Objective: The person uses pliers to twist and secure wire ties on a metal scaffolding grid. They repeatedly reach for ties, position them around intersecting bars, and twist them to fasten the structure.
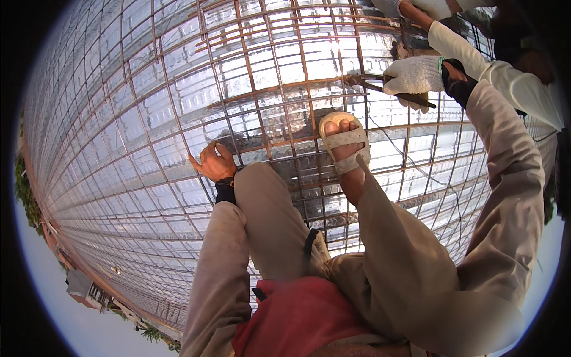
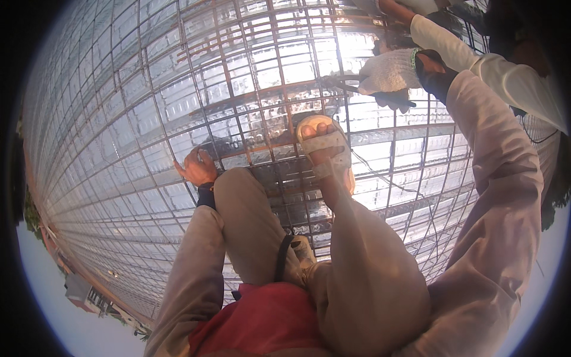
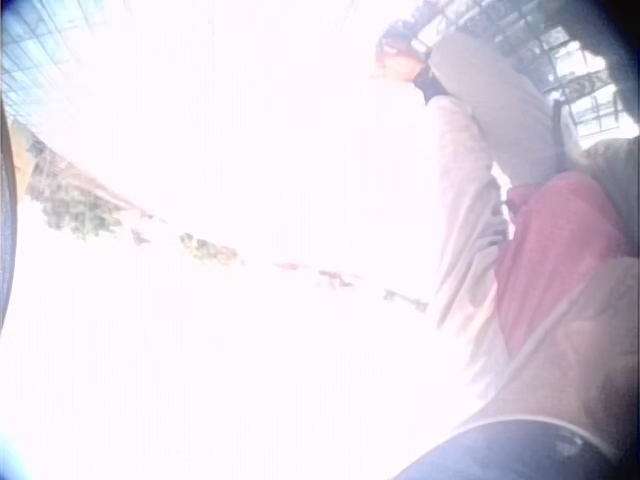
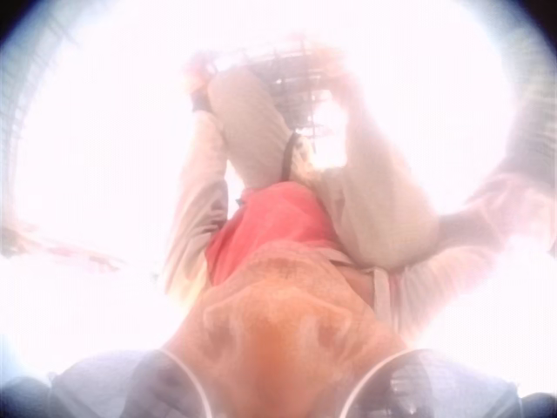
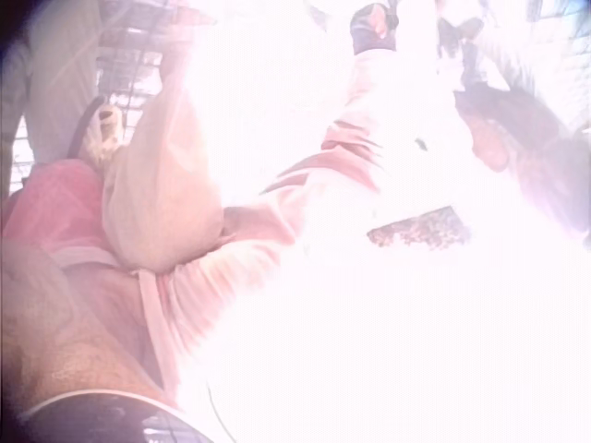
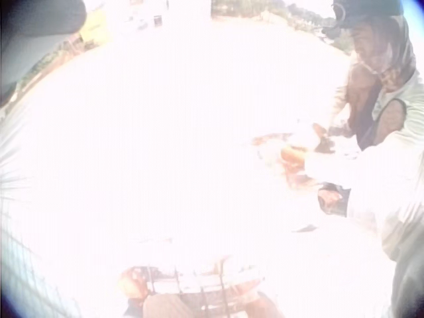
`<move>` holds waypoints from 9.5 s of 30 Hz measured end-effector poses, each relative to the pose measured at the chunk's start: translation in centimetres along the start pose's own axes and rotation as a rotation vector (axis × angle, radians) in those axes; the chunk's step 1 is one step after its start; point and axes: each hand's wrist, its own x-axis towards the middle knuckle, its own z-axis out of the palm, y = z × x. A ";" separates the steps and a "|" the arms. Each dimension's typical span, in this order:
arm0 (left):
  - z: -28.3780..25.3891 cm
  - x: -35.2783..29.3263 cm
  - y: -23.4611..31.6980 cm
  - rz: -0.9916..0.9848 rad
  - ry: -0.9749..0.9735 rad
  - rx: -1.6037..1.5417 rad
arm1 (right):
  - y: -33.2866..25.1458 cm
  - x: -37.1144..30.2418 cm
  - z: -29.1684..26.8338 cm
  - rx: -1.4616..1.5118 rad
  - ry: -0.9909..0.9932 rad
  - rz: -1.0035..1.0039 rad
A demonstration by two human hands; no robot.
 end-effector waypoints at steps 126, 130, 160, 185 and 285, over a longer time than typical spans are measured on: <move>-0.4 0.1 0.1 -0.009 -0.019 -0.120 | 1.0 -2.7 8.7 -0.956 0.659 -0.185; -0.3 -0.2 -0.2 0.007 0.011 -0.100 | 0.8 -2.5 7.2 -0.186 0.265 -0.073; -0.2 -0.1 0.0 -0.009 -0.013 -0.085 | -1.3 -2.8 7.6 -0.509 0.445 -0.018; -0.3 -0.1 -0.2 -0.007 -0.024 -0.093 | 0.2 -2.3 10.0 -0.528 0.600 -0.040; -0.7 0.1 0.7 -0.025 -0.047 -0.031 | -3.1 3.5 15.9 0.546 0.139 -0.510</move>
